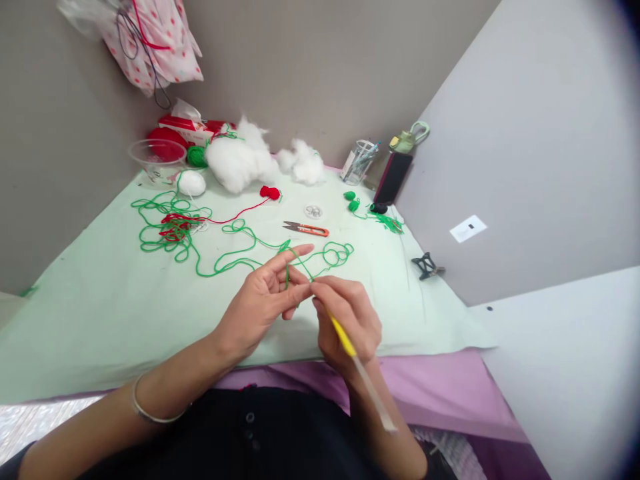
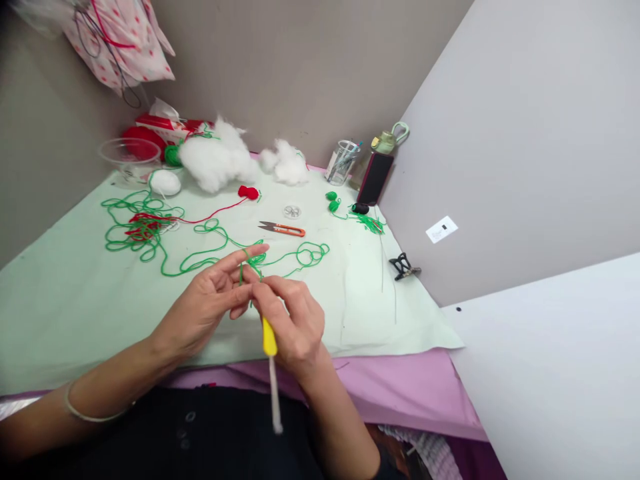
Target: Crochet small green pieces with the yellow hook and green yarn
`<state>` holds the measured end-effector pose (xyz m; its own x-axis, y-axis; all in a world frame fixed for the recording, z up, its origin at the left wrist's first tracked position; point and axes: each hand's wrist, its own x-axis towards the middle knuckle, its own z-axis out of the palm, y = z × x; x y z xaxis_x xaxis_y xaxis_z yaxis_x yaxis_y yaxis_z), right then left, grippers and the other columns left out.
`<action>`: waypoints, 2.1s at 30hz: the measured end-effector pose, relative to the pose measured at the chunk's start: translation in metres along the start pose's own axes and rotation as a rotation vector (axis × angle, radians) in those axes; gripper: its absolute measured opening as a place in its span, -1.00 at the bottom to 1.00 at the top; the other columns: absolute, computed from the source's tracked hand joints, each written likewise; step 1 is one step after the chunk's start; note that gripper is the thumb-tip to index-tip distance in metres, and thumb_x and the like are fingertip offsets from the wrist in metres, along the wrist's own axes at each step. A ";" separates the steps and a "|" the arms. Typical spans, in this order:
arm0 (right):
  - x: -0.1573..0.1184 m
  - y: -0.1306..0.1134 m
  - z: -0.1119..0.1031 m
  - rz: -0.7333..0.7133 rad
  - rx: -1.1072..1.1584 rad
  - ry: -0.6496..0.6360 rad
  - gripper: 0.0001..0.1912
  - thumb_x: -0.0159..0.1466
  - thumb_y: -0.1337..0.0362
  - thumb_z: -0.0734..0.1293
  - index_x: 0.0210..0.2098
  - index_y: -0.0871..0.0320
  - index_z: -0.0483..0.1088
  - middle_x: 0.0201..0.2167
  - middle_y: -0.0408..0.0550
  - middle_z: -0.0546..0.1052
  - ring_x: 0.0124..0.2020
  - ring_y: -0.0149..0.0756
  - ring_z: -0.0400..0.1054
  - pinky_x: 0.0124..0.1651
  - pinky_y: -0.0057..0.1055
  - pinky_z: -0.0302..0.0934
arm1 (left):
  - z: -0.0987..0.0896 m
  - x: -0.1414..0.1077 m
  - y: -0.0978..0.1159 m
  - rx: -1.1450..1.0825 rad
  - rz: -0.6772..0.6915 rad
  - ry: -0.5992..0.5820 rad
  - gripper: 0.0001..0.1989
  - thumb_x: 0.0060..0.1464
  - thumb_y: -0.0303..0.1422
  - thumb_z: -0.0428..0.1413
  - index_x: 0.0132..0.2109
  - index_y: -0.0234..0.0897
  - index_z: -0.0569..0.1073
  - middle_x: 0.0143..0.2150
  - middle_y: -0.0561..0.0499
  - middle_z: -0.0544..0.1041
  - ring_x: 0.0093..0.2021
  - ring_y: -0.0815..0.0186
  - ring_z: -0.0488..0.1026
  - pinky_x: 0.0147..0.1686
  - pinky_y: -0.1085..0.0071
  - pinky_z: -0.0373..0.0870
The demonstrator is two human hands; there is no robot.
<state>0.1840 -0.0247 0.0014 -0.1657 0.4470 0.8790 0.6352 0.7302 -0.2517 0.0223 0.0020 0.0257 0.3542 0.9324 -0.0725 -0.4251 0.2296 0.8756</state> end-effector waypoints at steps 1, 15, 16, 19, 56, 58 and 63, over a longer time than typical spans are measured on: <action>-0.001 0.000 0.002 -0.012 -0.038 0.018 -0.60 0.36 0.50 0.37 0.13 0.07 0.53 -0.08 0.07 0.62 -0.10 -0.22 0.55 -0.11 -0.28 0.51 | 0.001 0.000 0.000 -0.053 -0.052 -0.020 -0.40 0.08 -0.33 0.43 0.27 -0.19 0.55 -0.44 0.17 0.42 -0.55 0.55 0.22 -0.52 0.56 0.13; 0.009 0.000 -0.002 0.695 0.706 0.181 -0.82 0.47 0.25 0.33 -0.13 0.02 0.61 -0.22 -0.07 0.68 -0.35 -0.36 0.49 -0.28 -0.34 0.40 | 0.000 0.000 0.005 -0.074 -0.056 -0.036 -0.62 0.09 -0.37 0.42 0.07 -0.20 0.65 -0.34 0.15 0.41 -0.59 0.65 0.19 -0.58 0.58 0.04; 0.009 0.000 -0.003 0.709 0.706 0.192 -0.83 0.46 0.24 0.33 -0.14 0.03 0.61 -0.24 -0.07 0.68 -0.35 -0.36 0.50 -0.28 -0.34 0.40 | -0.001 0.000 0.006 -0.064 -0.052 -0.037 -0.62 0.09 -0.37 0.42 0.07 -0.20 0.65 -0.34 0.15 0.41 -0.59 0.65 0.19 -0.58 0.57 0.04; 0.011 0.000 -0.006 0.744 0.723 0.224 -0.83 0.45 0.20 0.35 -0.18 0.07 0.60 -0.30 -0.06 0.67 -0.41 -0.36 0.49 -0.33 -0.35 0.42 | -0.003 -0.001 0.008 -0.041 -0.045 -0.037 -0.65 0.11 -0.35 0.40 0.06 -0.20 0.66 -0.33 0.14 0.41 -0.59 0.64 0.20 -0.56 0.55 0.06; 0.011 -0.004 0.002 0.604 0.628 0.163 -0.81 0.47 0.23 0.31 -0.15 0.02 0.59 -0.26 -0.07 0.62 -0.37 -0.32 0.45 -0.34 -0.30 0.38 | 0.004 0.000 0.007 -0.129 -0.100 -0.036 -0.61 0.10 -0.39 0.40 0.08 -0.26 0.62 -0.31 0.12 0.44 -0.60 0.66 0.08 -0.61 0.59 -0.01; 0.011 -0.005 0.004 0.588 0.600 0.117 -0.82 0.47 0.24 0.32 -0.12 0.02 0.60 -0.19 -0.04 0.65 -0.34 -0.31 0.47 -0.31 -0.29 0.41 | 0.004 0.000 0.005 -0.080 -0.074 -0.026 -0.60 0.09 -0.37 0.41 0.08 -0.25 0.63 -0.25 0.08 0.46 -0.57 0.62 0.11 -0.62 0.57 0.01; 0.009 -0.007 0.003 0.619 0.578 0.149 -0.82 0.47 0.27 0.31 -0.14 0.04 0.59 -0.25 -0.08 0.65 -0.39 -0.35 0.46 -0.32 -0.31 0.40 | 0.002 0.000 0.003 -0.008 -0.032 -0.024 -0.65 0.08 -0.33 0.41 0.03 -0.23 0.67 -0.31 0.10 0.43 -0.55 0.58 0.16 -0.58 0.53 0.11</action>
<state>0.1763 -0.0243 0.0100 0.2102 0.8086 0.5495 0.0879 0.5441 -0.8344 0.0224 0.0021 0.0296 0.3872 0.9177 -0.0888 -0.4203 0.2614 0.8689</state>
